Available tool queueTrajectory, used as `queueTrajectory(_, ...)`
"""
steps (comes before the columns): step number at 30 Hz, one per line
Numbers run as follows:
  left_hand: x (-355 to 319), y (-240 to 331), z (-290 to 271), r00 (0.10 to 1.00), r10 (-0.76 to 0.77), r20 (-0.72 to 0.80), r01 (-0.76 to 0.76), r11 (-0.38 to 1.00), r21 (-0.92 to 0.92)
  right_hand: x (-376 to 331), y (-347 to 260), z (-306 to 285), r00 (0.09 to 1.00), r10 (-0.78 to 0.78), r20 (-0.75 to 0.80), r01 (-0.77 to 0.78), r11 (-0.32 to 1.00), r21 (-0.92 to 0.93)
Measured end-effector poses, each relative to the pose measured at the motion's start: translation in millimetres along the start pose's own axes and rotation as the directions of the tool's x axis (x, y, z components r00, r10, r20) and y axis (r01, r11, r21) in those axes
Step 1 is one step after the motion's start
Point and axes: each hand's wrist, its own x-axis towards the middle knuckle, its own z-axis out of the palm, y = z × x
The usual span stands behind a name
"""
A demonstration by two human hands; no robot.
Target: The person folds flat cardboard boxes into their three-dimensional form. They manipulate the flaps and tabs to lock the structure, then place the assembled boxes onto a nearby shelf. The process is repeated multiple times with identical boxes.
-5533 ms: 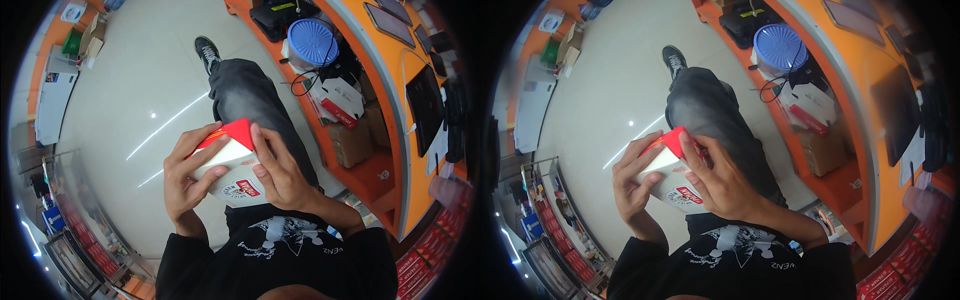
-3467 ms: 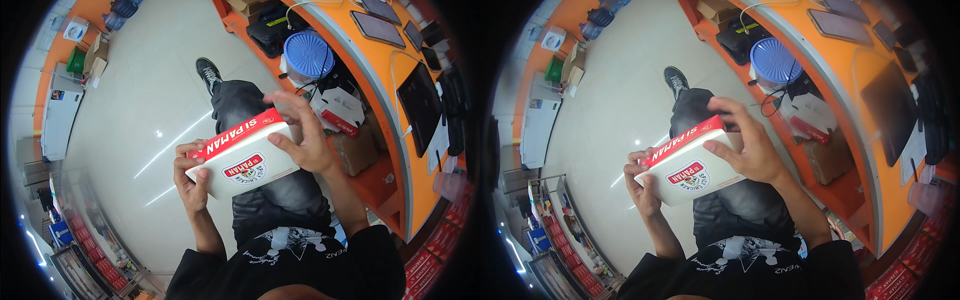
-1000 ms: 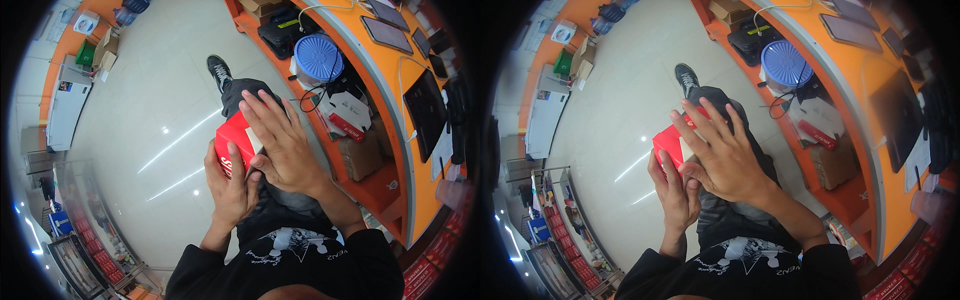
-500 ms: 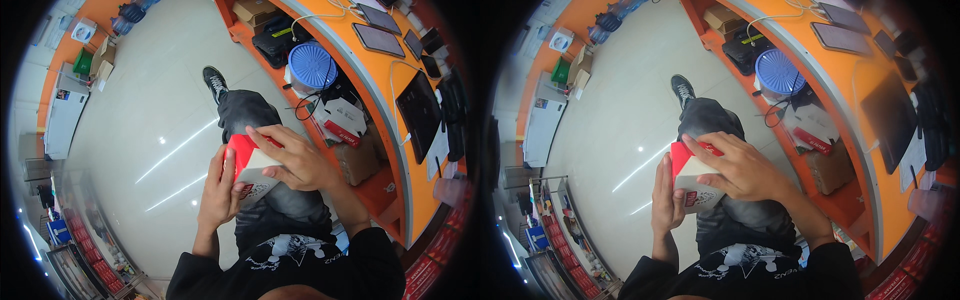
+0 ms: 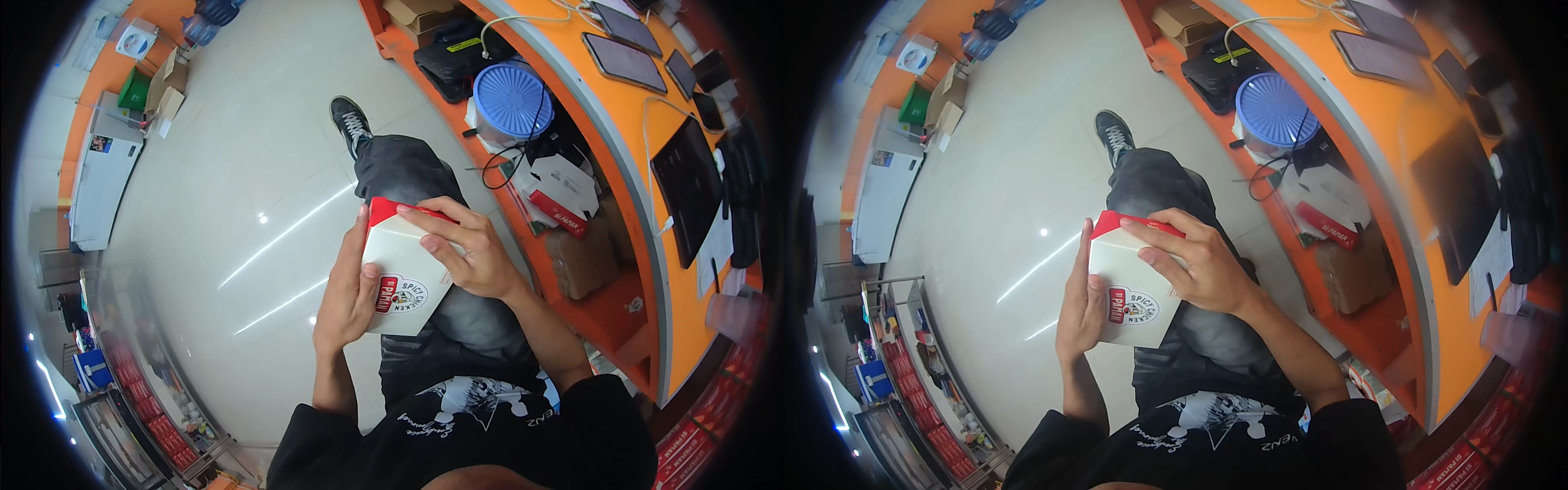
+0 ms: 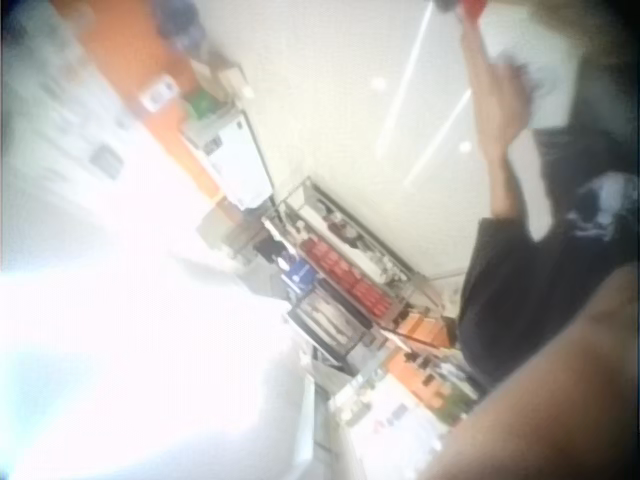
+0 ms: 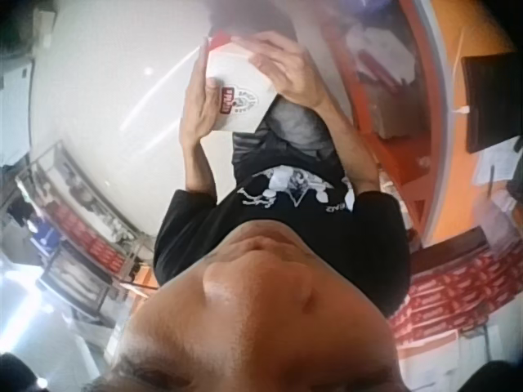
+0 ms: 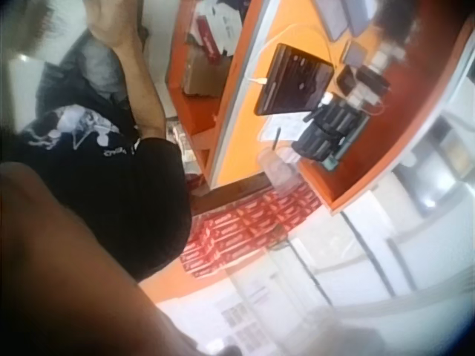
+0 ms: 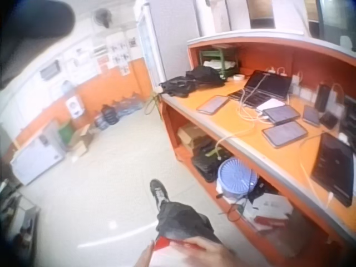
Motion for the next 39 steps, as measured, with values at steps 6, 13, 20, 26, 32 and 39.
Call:
queueTrajectory(6,-11,-8,-11,0.995,-0.1,0.024,0.1,0.995,-0.009,-10,-5,3,0.992,0.032,-0.122,-0.028,0.999,0.037)
queueTrajectory(13,-21,-16,17,0.994,-0.108,0.005,0.107,0.986,-0.126,-26,-5,-7,0.986,0.063,-0.157,-0.073,0.995,-0.061)
queueTrajectory(20,-14,-15,17,0.817,-0.292,-0.497,0.013,0.872,-0.49,-38,-27,2,0.995,0.064,-0.083,-0.06,0.997,0.054)
queueTrajectory(26,4,-21,70,0.749,-0.314,-0.584,-0.062,0.843,-0.534,-59,-34,27,0.966,0.075,-0.249,-0.11,0.985,-0.13)
queueTrajectory(32,17,10,97,0.768,-0.344,-0.54,-0.087,0.779,-0.62,-63,-31,19,0.954,-0.074,-0.291,0.054,0.996,-0.075)
queueTrajectory(39,35,24,137,0.826,0.282,-0.487,-0.414,0.891,-0.187,-90,-70,-16,0.816,-0.199,-0.542,0.108,0.975,-0.195)
